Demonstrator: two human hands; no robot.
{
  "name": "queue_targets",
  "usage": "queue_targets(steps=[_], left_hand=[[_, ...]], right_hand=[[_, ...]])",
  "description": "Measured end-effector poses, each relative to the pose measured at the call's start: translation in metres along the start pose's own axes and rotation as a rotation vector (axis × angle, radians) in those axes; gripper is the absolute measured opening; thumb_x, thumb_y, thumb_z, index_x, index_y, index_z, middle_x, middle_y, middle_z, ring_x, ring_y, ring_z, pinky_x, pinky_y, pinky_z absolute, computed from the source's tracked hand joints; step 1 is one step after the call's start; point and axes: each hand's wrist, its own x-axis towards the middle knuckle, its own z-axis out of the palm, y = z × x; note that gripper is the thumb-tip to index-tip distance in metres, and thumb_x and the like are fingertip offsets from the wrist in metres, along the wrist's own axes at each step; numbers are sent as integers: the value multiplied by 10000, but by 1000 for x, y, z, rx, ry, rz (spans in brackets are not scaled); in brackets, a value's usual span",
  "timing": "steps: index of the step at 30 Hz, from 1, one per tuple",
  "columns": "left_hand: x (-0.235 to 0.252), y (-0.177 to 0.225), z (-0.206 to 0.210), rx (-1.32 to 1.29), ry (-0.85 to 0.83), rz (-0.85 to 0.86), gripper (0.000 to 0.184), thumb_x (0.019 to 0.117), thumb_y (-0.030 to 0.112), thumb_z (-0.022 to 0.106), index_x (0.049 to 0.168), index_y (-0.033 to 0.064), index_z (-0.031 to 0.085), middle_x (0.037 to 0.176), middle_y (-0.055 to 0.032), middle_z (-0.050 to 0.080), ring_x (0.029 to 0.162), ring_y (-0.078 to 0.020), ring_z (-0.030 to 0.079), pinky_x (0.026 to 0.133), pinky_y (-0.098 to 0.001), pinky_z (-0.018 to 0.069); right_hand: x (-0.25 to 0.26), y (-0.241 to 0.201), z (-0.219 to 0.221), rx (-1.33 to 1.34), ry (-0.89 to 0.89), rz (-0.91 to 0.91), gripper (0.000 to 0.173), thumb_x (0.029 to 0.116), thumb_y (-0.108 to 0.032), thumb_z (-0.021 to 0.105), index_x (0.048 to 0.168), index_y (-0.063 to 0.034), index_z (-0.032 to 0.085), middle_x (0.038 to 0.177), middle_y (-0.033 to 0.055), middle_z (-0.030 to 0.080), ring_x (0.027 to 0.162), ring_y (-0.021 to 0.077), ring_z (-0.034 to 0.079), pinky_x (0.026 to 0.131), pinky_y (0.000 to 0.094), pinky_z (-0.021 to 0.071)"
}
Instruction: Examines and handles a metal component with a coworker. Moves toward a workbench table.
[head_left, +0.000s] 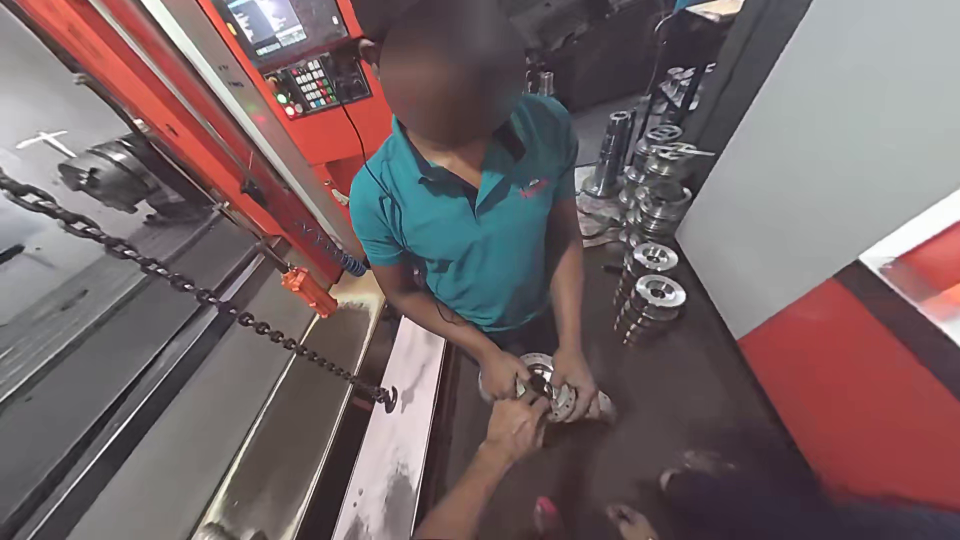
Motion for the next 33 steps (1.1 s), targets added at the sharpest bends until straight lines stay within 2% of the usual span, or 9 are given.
queue_targets(steps=[4, 8, 14, 20, 24, 26, 28, 31, 33], left_hand=[[-6, 12, -5, -1, 31, -72, 288, 999, 274, 572, 1234, 170, 703, 1220, -86, 715, 1025, -310, 713, 842, -537, 585], [-13, 16, 4, -40, 95, -115, 298, 1030, 260, 533, 1256, 156, 699, 1246, -78, 713, 954, -298, 736, 759, -520, 599], [-19, 7, 4, -176, 215, -169, 281, 1075, 267, 499, 1241, 114, 667, 1028, -111, 732, 824, -298, 726, 690, -522, 596], [-24, 0, -8, -293, 264, -169, 301, 1093, 280, 479, 1272, 113, 653, 1066, -118, 731, 898, -282, 729, 768, -517, 595], [-40, 2, -11, -332, 335, -306, 385, 1098, 383, 441, 1058, 69, 659, 832, -114, 668, 722, -268, 675, 661, -493, 567], [-54, -1, -4, -376, 329, -383, 381, 1102, 370, 430, 1092, 69, 661, 881, -119, 684, 758, -261, 689, 695, -495, 580], [-73, -7, 15, -452, 230, -472, 303, 1075, 273, 501, 1302, 104, 611, 1104, -116, 711, 908, -255, 718, 794, -505, 603], [-111, -17, 42, -592, -117, -631, 698, 926, 209, 699, 1553, 113, 405, 1512, -174, 500, 1323, -326, 563, 1092, -544, 473], [-140, -7, 54, -650, -248, -642, 868, 873, 267, 779, 1589, 65, 332, 1582, -238, 400, 1414, -388, 463, 1145, -577, 386]], right_hand=[[-3, -20, -9, -138, -40, -70, 430, 1098, -323, 465, 1361, -13, 605, 1238, 257, 668, 1126, 378, 664, 1002, 550, 517], [-2, -53, -18, -30, -62, 31, 415, 1114, -325, 401, 1428, -84, 526, 1061, 188, 670, 764, 259, 677, 705, 433, 588], [5, -59, -26, 84, -19, 98, 392, 1120, -297, 395, 1435, -104, 528, 1114, 171, 663, 792, 229, 687, 693, 383, 589], [4, -46, -24, 27, -19, 147, 423, 1128, -274, 381, 1479, -50, 457, 1229, 221, 628, 855, 252, 709, 771, 397, 606], [5, -49, -15, 31, -42, 185, 461, 1125, -307, 395, 1452, 13, 449, 1189, 233, 662, 902, 261, 728, 823, 404, 607], [2, -60, -6, 16, -109, 192, 459, 1120, -290, 410, 1448, 27, 459, 1246, 237, 650, 981, 275, 722, 877, 415, 599], [-5, -77, 8, -31, -183, 197, 460, 1111, -311, 441, 1459, -12, 470, 1277, 216, 643, 1021, 281, 705, 887, 423, 586], [-24, -108, 42, -133, -337, 128, 444, 1101, -327, 463, 1480, -95, 482, 1262, 180, 641, 988, 267, 687, 831, 421, 575], [-44, -128, 70, -187, -433, 26, 416, 1097, -284, 481, 1456, -77, 513, 1237, 185, 647, 972, 256, 678, 811, 420, 571]])
